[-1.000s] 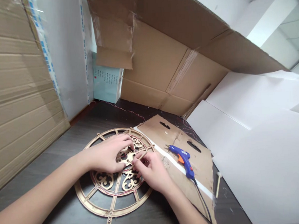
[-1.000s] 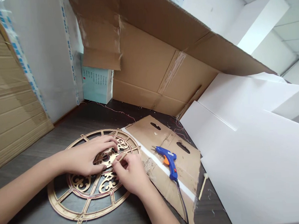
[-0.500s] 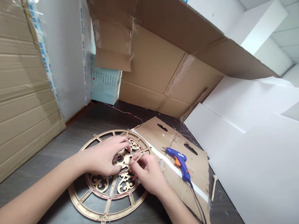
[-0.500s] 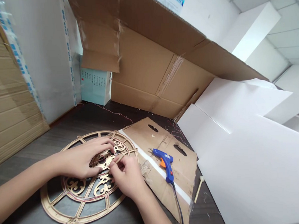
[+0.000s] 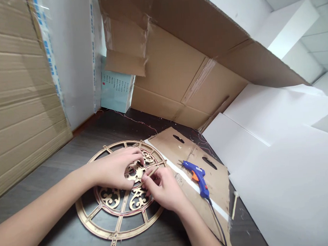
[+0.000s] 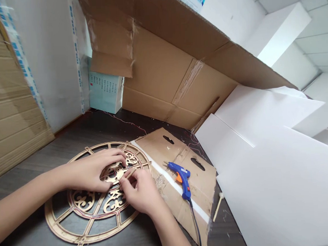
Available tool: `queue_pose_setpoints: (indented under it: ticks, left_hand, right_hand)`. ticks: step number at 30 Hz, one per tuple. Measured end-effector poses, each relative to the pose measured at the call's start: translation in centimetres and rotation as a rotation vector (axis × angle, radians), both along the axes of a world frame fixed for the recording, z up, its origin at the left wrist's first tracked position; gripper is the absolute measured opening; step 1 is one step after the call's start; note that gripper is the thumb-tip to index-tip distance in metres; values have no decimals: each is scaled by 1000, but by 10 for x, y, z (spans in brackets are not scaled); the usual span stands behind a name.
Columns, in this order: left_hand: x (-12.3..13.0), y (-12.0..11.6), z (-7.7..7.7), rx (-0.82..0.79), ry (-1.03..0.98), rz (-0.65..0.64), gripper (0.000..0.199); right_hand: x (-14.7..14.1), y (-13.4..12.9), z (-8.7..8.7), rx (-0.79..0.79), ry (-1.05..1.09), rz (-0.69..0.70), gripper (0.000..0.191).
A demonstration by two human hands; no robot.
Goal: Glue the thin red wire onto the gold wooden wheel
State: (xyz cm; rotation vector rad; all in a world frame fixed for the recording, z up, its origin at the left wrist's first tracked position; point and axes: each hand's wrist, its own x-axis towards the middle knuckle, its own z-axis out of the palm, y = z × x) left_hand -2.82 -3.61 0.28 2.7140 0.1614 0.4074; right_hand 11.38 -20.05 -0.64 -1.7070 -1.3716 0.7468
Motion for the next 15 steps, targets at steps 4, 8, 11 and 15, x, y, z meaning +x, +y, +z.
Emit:
queue_pose_setpoints:
  ticks: [4,8,11,15]
  left_hand:
    - [0,0,0,13,-9,3,49]
    - [0,-1,2,25,-5,6,48]
    - [0,0,1,28,-6,2,49]
    - [0,1,-1,12,-13,0,50]
  right_hand:
    - [0,0,-1,11,129,-11,18]
    - [1,2,-7,29,295,-88,18]
    - [4,3,-9,39,305,-96,18]
    - [4,3,-8,40,255,-71,19]
